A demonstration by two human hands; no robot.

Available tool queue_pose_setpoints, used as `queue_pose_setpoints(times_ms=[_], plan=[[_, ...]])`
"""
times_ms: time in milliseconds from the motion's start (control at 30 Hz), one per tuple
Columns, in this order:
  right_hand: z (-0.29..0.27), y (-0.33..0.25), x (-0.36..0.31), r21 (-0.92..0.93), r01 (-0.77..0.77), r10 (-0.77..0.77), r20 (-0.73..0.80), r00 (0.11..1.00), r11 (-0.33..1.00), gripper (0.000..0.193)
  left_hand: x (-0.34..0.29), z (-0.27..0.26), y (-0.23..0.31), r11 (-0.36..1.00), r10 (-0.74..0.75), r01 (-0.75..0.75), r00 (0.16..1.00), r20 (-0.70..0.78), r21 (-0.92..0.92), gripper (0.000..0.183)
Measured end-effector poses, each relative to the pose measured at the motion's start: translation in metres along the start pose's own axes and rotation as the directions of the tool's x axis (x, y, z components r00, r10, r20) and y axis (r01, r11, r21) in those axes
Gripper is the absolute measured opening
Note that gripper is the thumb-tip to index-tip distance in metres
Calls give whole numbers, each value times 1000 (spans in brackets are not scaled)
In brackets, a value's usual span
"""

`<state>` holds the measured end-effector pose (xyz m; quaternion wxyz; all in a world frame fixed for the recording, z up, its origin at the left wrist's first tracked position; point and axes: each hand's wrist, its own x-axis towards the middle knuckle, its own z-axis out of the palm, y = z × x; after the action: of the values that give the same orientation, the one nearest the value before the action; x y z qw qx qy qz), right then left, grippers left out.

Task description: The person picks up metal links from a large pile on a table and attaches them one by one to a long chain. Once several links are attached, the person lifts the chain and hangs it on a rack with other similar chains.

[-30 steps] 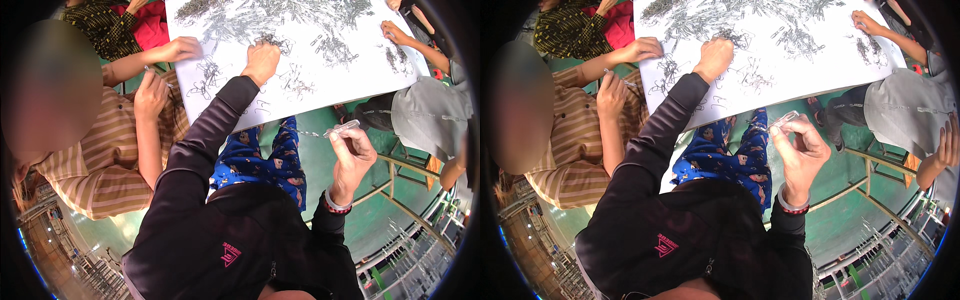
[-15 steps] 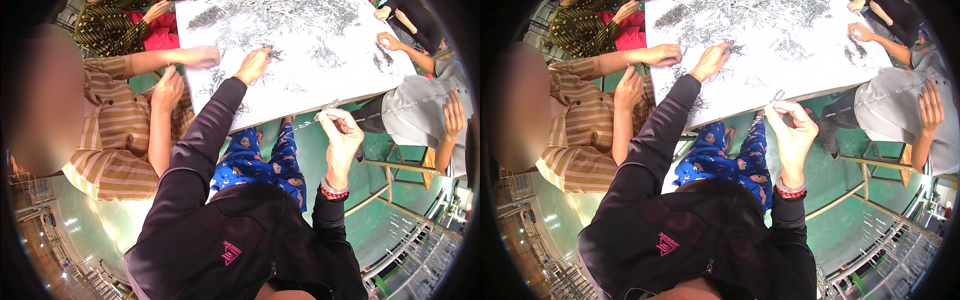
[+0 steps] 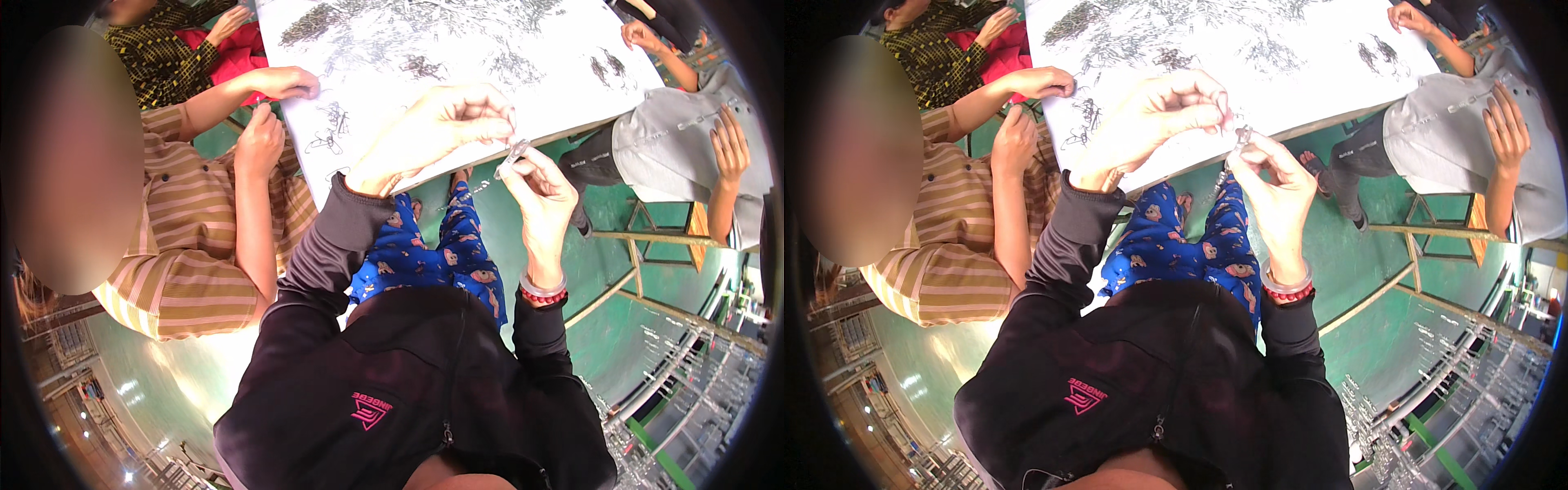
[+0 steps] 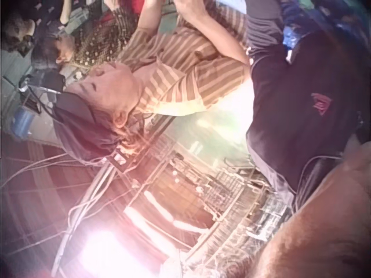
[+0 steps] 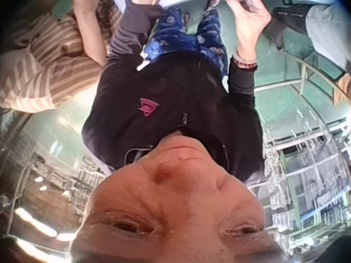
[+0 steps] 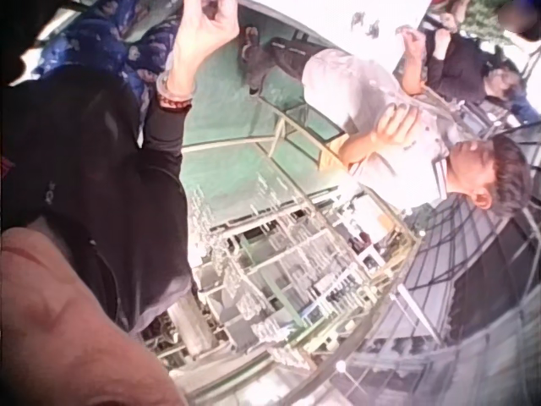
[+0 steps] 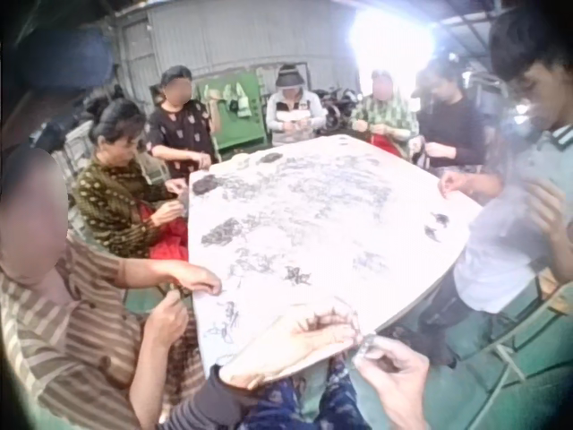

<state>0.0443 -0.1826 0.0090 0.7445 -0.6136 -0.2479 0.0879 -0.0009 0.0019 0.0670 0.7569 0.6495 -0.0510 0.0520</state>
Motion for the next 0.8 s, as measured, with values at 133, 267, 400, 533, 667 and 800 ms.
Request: queue_pose_setpoints(times_ms=[133,267,400,533,667,800], plan=[[-2,-9,0,-48,10,-11,-7,1000,999,32,4,12,-1,989,-4,3,1000,7,151,12],[-1,-16,0,-90,0,-5,-48,999,996,30,10,19,2,987,62,-61,998,0,151,13],[5,-22,1,-126,-12,4,-68,998,992,32,10,23,13,755,376,-304,926,-3,581,16],[10,-44,1,-92,89,-99,-107,989,992,31,6,44,50,736,527,-460,850,5,497,11],[0,-82,4,-238,232,-300,-314,900,943,32,12,86,81,608,681,-600,731,48,519,8],[-29,-113,-1,-440,592,-736,-351,579,675,23,34,116,100,491,777,-755,605,175,434,9]])
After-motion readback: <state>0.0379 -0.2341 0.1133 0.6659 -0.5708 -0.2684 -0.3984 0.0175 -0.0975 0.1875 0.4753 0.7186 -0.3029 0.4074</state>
